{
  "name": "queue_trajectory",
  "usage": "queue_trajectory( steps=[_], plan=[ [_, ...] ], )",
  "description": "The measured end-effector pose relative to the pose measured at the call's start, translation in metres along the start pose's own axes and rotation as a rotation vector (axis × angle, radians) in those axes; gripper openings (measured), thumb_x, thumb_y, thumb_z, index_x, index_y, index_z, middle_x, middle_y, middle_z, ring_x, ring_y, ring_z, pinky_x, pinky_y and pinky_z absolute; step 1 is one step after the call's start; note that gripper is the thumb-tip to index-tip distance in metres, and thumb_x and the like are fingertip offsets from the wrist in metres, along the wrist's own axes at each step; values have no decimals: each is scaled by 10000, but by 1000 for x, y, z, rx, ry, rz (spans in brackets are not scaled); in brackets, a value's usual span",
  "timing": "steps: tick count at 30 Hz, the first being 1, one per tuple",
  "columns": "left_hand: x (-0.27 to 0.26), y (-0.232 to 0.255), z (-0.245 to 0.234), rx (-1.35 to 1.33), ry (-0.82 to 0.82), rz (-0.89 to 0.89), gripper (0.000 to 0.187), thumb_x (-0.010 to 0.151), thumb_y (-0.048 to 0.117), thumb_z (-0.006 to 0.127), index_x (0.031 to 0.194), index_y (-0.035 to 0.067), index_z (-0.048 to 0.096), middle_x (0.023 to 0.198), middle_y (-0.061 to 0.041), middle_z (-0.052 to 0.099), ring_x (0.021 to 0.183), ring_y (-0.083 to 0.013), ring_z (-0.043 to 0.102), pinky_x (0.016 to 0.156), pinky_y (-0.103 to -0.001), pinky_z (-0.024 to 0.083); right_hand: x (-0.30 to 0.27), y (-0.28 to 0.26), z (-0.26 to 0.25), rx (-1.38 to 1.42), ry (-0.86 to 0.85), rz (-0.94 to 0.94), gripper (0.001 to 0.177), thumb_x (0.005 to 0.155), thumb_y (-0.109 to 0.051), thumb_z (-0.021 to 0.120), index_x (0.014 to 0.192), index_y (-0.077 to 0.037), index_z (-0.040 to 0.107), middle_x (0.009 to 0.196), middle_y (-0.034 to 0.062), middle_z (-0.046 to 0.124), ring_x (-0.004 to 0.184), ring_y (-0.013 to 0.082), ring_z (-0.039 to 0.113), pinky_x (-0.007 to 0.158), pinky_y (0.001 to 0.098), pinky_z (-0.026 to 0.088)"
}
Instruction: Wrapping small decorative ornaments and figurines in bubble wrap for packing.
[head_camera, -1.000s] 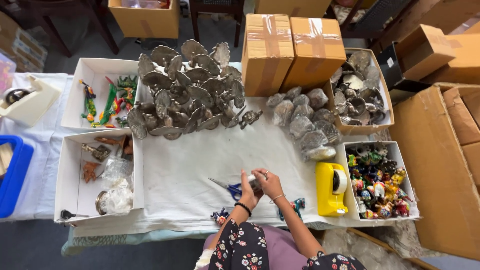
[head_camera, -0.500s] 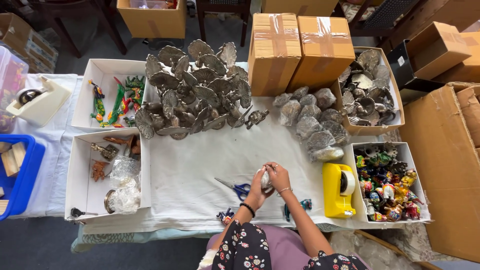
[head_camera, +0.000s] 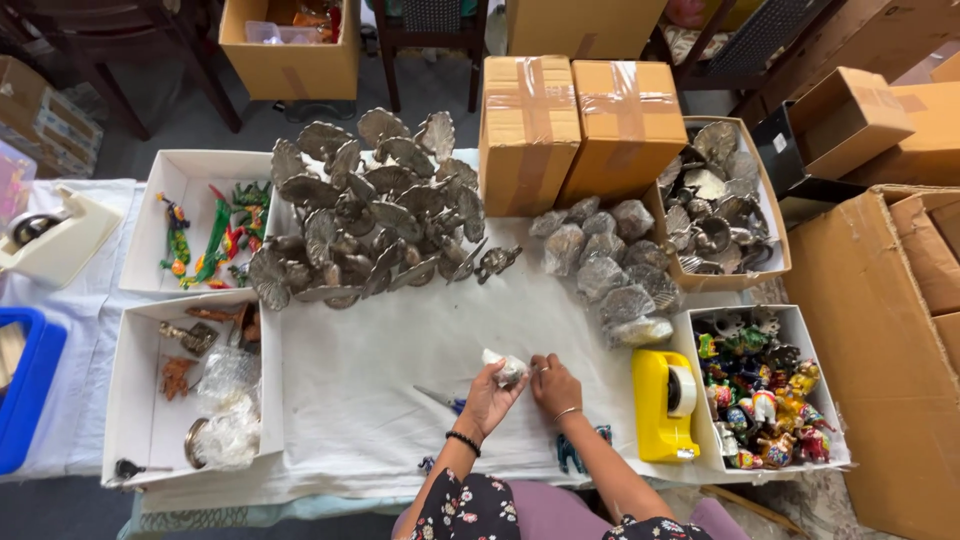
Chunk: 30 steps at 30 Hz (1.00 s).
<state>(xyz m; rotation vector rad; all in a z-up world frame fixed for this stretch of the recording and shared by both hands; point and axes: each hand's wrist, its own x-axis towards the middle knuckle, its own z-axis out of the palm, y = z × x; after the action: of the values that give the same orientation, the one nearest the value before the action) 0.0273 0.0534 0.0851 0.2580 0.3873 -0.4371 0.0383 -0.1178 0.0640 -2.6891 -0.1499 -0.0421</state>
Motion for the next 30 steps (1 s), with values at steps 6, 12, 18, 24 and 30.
queue_trajectory(
  steps=[6,12,18,24,30],
  plan=[
    [20,-9,0,94,13,32,313,907,72,666,1167,9,503,1179,-87,582,1152,-230,611,1066,-419,507,-2,8,16,-90,119,-35,191,883,-239,639,1072,-213,627,971,50,609,843,272,682,694,429,561],
    [70,-14,35,402,200,-79,501,915,324,720,1260,22,519,1174,-79,604,1078,-192,623,996,-344,552,-2,20,32,-85,1,88,205,877,-283,666,1011,-132,625,1017,51,615,859,268,676,712,426,562],
    [179,-39,88,679,311,23,765,820,538,795,1258,2,469,1057,-83,640,930,-170,652,840,-310,573,-3,16,23,-59,2,91,208,866,-260,655,1018,-118,640,1000,70,620,838,288,669,709,438,554],
    [242,-60,186,913,319,48,803,819,551,738,1367,74,397,1050,-204,586,831,-251,660,688,-358,614,-39,43,65,-35,11,135,237,839,-262,670,1015,-106,639,1017,88,622,851,297,669,711,435,557],
    [291,-93,173,1154,368,258,706,889,439,754,1358,-8,471,1427,-208,311,998,-295,658,677,-363,678,-90,48,104,-53,36,191,247,832,-268,678,1022,-114,640,994,85,624,853,302,667,720,438,556]
  ],
)
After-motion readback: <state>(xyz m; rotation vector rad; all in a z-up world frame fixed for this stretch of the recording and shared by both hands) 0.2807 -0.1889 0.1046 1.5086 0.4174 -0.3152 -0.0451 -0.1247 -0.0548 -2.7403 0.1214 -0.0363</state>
